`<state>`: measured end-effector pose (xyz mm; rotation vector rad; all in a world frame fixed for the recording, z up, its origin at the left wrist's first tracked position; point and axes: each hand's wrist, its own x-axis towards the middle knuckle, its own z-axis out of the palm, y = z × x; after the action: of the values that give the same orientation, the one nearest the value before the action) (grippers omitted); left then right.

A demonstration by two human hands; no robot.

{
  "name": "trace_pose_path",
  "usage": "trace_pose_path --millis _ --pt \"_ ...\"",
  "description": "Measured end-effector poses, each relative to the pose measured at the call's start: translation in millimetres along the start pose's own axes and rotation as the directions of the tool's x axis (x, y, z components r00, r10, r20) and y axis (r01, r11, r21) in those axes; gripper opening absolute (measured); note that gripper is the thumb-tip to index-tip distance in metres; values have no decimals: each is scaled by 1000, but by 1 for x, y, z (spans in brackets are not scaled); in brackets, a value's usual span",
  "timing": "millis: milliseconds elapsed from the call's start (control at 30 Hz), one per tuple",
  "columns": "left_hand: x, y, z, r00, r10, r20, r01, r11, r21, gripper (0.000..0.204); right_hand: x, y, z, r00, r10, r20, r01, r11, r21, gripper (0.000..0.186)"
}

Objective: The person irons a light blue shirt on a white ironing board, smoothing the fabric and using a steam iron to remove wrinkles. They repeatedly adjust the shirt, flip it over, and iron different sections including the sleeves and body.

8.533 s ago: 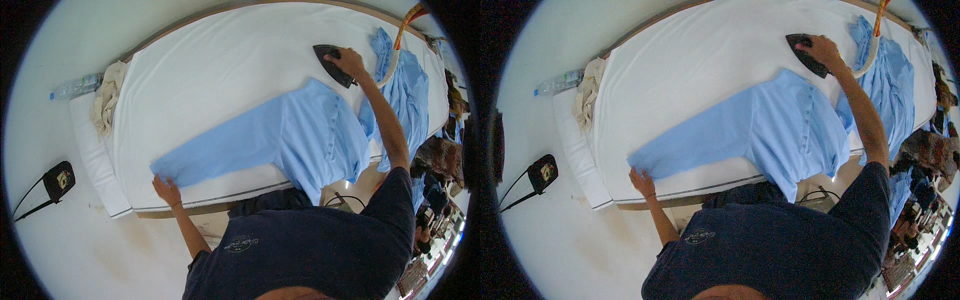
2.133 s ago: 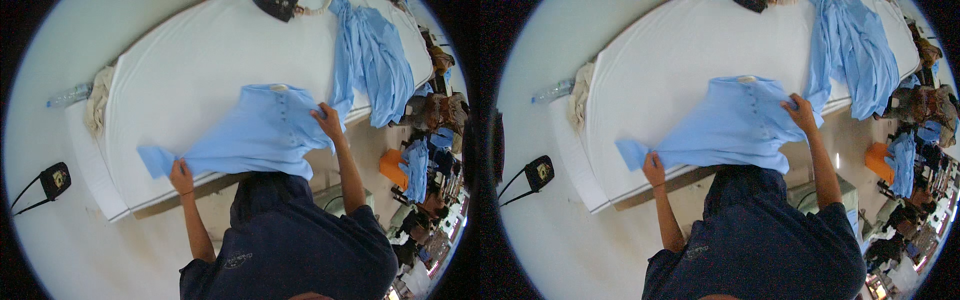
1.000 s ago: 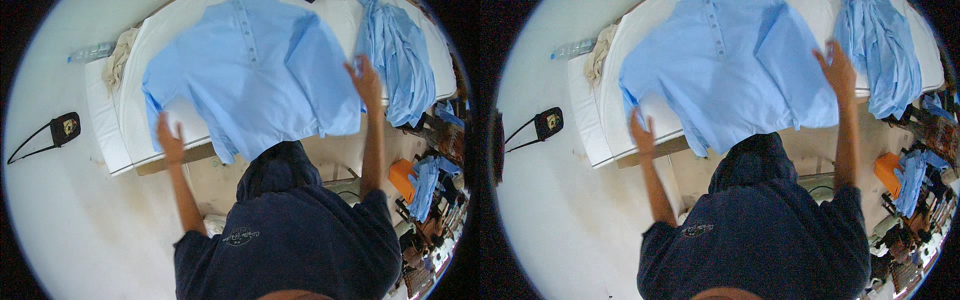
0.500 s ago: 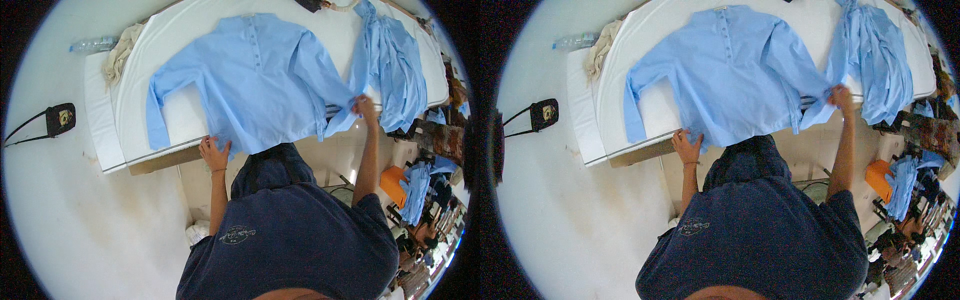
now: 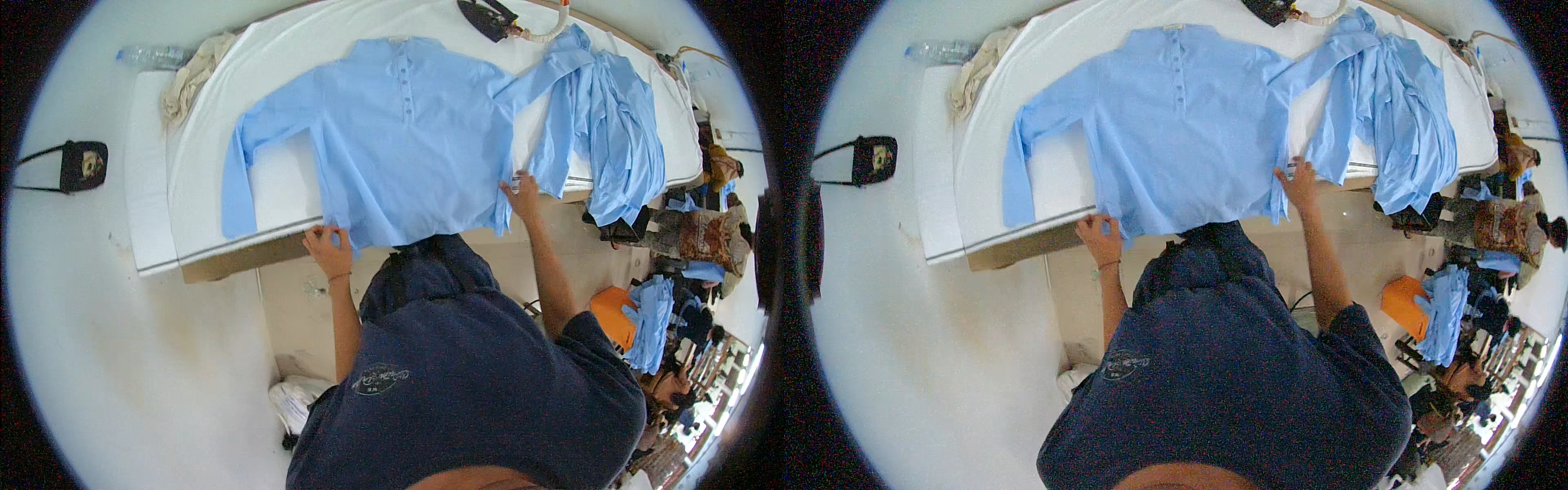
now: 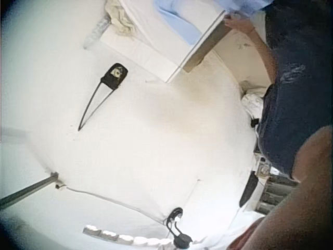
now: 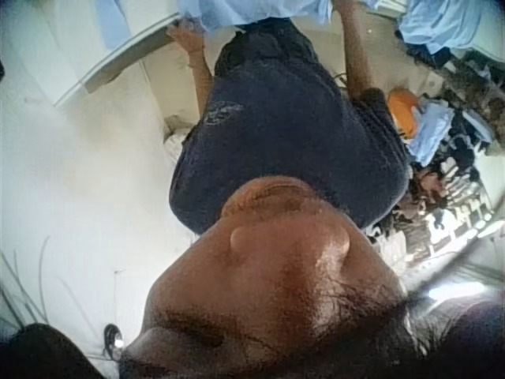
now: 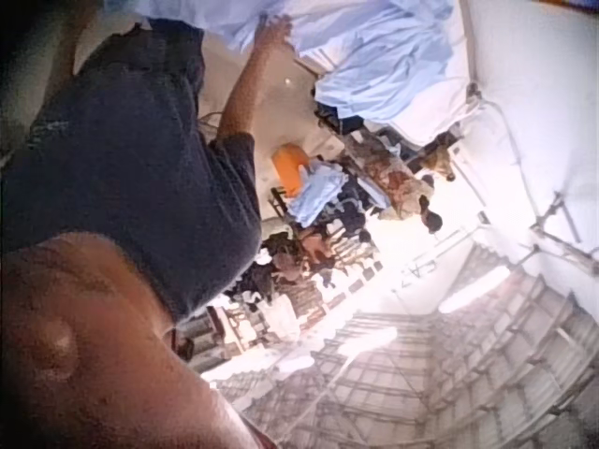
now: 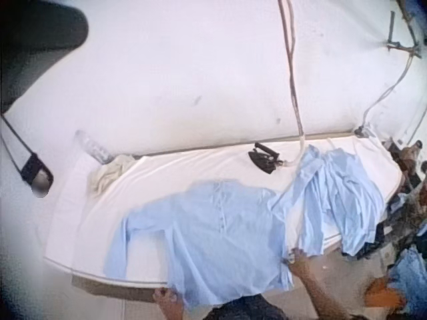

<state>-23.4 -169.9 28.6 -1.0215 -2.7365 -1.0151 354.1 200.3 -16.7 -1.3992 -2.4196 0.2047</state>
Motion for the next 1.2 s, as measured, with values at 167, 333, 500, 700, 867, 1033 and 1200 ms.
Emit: trace_pose_path --millis 167,333,500,700,867,1033,1200 --pt "0 -30 -41 835 -432 341 536 496 -683 6 0 -26 -15 963 227 147 -265 901 344 42" --pt "-13 -64 -68 740 -516 431 630 309 -712 14 1 -4 -58 893 397 214 -441 671 597 33" --pt "-38 -86 -69 839 -416 351 539 726 -428 19 -39 16 -56 888 383 256 -457 669 586 33" --pt "-109 -116 -49 808 -489 329 576 771 -271 9 -95 36 -49 803 447 396 -580 738 344 27" --pt "-131 -106 -28 881 -413 231 390 910 140 12 -120 28 -36 822 419 386 -534 802 267 29" --pt "-63 -55 -12 980 -199 27 196 976 92 20 -93 -6 -33 877 423 227 -480 784 393 22" --pt "-52 -56 -15 953 -266 145 267 964 15 18 -97 20 -17 896 353 270 -418 876 243 18"
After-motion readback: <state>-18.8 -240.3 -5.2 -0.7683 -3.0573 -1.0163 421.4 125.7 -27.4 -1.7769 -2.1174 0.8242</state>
